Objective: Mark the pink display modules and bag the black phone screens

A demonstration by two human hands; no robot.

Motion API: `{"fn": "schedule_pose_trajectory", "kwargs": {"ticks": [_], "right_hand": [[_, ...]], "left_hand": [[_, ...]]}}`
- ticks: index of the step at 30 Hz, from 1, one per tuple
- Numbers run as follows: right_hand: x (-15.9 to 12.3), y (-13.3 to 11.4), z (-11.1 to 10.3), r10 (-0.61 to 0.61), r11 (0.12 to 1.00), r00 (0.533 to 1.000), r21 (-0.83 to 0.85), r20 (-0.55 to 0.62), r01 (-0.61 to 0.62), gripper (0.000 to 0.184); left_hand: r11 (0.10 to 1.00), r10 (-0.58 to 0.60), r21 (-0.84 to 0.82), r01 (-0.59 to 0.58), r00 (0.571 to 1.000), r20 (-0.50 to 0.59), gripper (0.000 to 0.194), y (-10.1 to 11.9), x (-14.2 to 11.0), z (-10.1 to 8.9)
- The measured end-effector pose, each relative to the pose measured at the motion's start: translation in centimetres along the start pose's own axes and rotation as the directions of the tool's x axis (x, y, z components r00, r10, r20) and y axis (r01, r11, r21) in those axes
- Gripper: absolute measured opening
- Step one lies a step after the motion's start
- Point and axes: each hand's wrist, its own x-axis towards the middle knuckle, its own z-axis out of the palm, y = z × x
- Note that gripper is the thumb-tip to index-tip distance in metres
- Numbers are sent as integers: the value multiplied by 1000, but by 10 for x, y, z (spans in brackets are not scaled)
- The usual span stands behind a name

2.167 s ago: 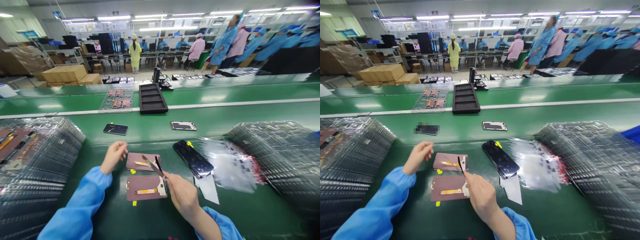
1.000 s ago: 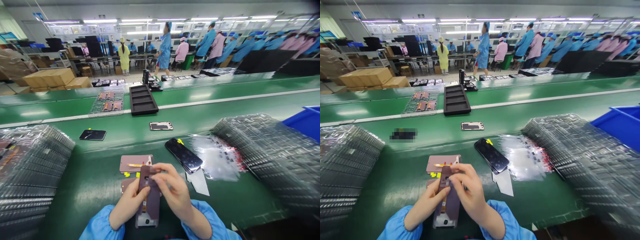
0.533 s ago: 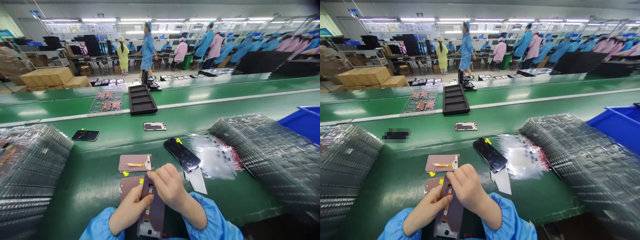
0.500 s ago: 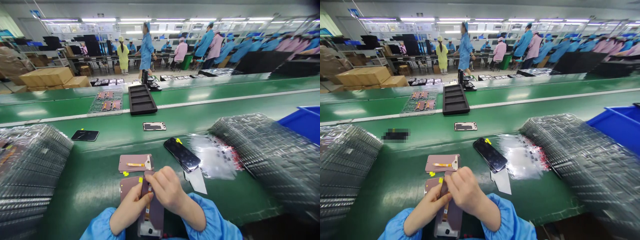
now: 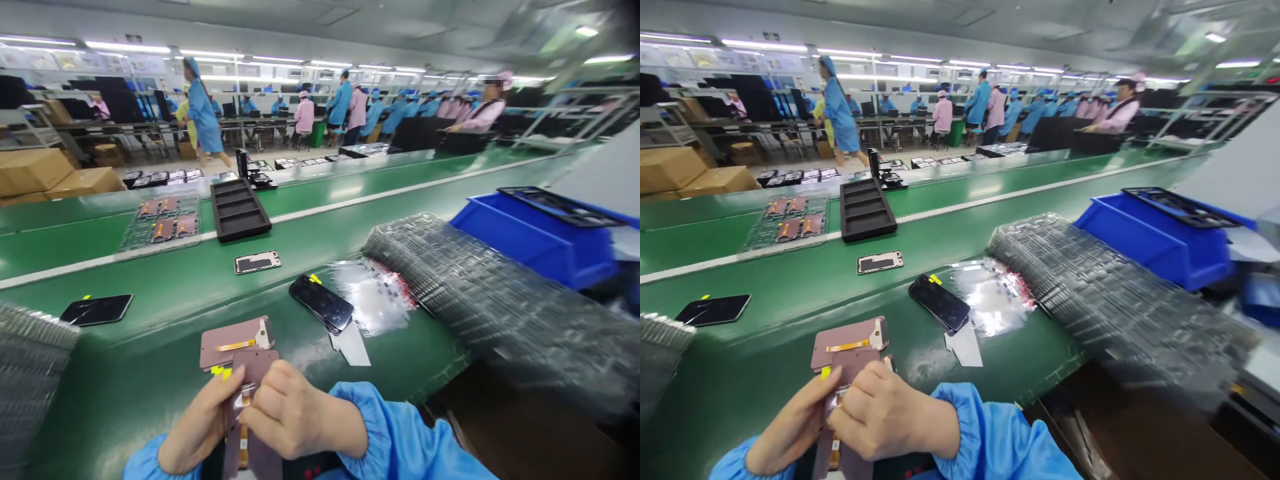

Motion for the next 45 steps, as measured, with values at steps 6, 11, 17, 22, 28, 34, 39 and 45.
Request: {"fn": "schedule_pose_trajectory", "kwargs": {"ticks": [6,11,17,22,28,34,39,45], "right_hand": [[3,-8,-15,-110,993,994,49,-9,110,9],[1,-6,-72,75,970,995,236,-61,-58,5],[-58,84,-123,770,629,540,262,-340,-732,20],[-147,183,-138,914,154,170,-72,-369,-985,34],[-197,206,-126,940,-25,70,-269,-335,-963,14],[-149,177,-86,959,100,121,-92,-256,-991,49],[-71,106,-16,774,-54,313,549,550,-834,78],[-48,71,23,254,-843,493,441,832,-310,81]], "left_hand": [[997,-17,69,24,994,-108,30,19,24,-8],[999,45,37,-33,929,-367,11,39,40,-22],[991,134,70,-115,871,-473,12,52,37,-31],[985,153,10,-170,857,-493,12,55,30,-28],[972,230,39,-233,897,-376,15,60,22,-12],[976,217,36,-215,940,-264,21,57,31,0],[966,248,99,-241,967,-66,30,45,47,26],[799,315,518,-306,946,73,48,54,80,16]]}}
